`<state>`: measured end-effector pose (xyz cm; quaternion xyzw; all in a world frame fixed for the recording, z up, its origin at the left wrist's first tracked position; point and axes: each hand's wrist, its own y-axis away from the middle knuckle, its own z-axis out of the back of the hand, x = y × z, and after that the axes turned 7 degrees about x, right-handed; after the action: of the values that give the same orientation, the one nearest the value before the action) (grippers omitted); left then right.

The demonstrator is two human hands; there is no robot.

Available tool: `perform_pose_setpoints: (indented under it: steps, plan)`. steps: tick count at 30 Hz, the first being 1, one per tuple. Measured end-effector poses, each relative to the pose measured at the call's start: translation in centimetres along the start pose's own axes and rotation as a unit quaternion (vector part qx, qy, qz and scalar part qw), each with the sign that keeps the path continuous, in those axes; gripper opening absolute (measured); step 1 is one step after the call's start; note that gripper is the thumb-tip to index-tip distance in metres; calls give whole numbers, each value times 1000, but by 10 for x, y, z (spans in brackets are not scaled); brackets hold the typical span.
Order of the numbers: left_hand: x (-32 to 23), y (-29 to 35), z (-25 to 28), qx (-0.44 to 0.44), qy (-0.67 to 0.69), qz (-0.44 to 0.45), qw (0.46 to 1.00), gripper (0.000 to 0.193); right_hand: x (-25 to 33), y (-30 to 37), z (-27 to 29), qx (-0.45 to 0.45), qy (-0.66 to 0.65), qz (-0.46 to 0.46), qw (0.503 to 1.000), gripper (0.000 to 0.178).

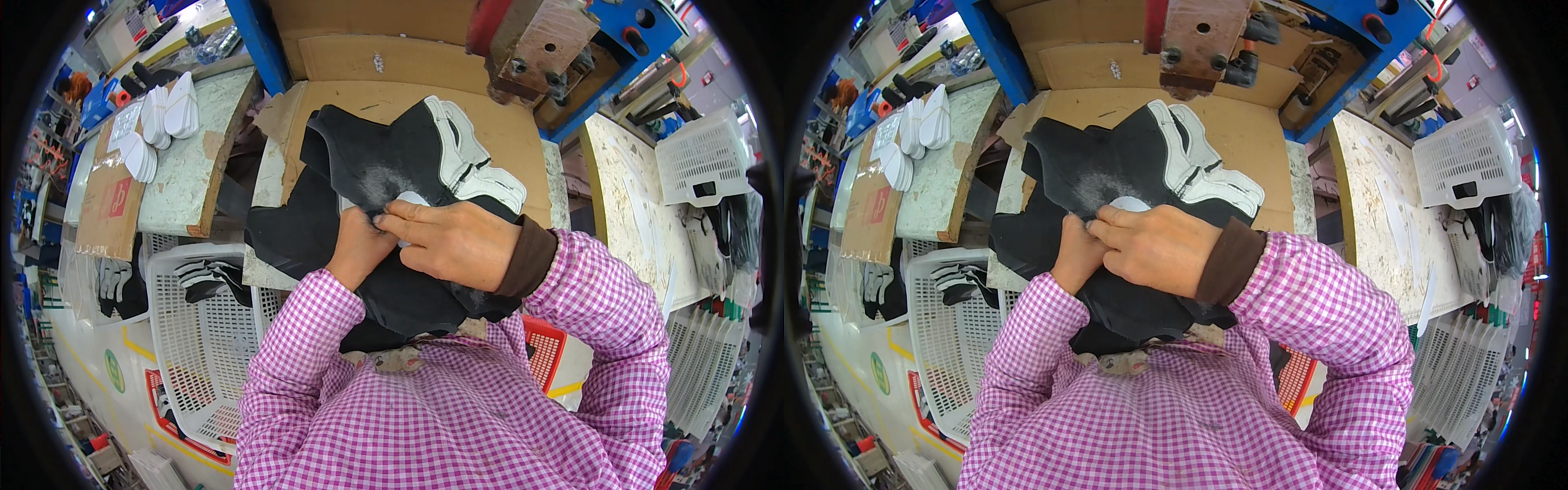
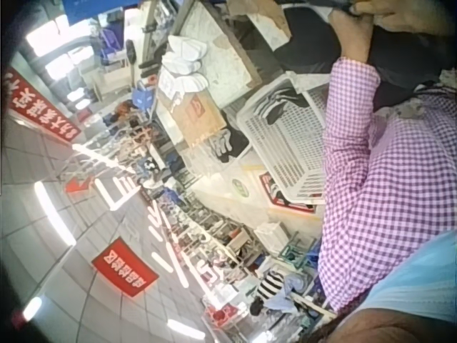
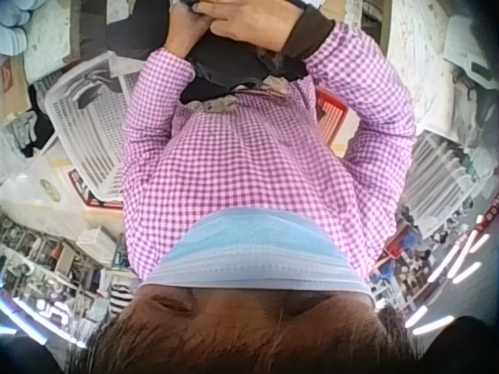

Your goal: The person assembles shoe components by hand, placing white insoles into black uppers and pressing them into place. The person repeatedly handles the shoe parts, aligns them, and sets them on the work surface.

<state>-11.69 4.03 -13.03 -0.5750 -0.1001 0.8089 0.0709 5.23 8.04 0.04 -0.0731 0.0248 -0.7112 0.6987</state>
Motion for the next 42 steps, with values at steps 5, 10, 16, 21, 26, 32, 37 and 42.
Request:
perform_pose_setpoints:
  steps: [5, 10, 16, 21, 26, 32, 37, 42]
  plan:
    - [20, -2, -13, -7, 73, 19, 997, 14, 0, -1, -1, 19, 7, -9, 1000, 13]
    - [18, 0, -13, -7, -35, 3, 999, 18, 13, 5, 2, 17, -12, -37, 999, 13]
    - [-23, 0, 14, -160, 395, 119, 897, 30, 33, 56, 29, -37, 66, -161, 984, 40]
    - [-56, 9, 49, -254, 454, 88, 850, 46, 33, 126, 15, -315, -200, -335, 865, 85]
    - [-75, 12, 42, -220, 497, 104, 833, 42, 35, 148, -43, -342, -632, -379, 583, 71]
    - [-73, 17, 34, -169, 440, 119, 874, 42, 44, 144, -38, -247, -711, -387, 532, 30]
    - [-63, 25, 38, -126, 334, 72, 931, 40, 37, 144, -24, -200, -647, -467, 568, 24]
    - [-53, 29, 40, -102, 123, 76, 984, 38, 32, 149, -31, -174, -611, -479, 606, 28]
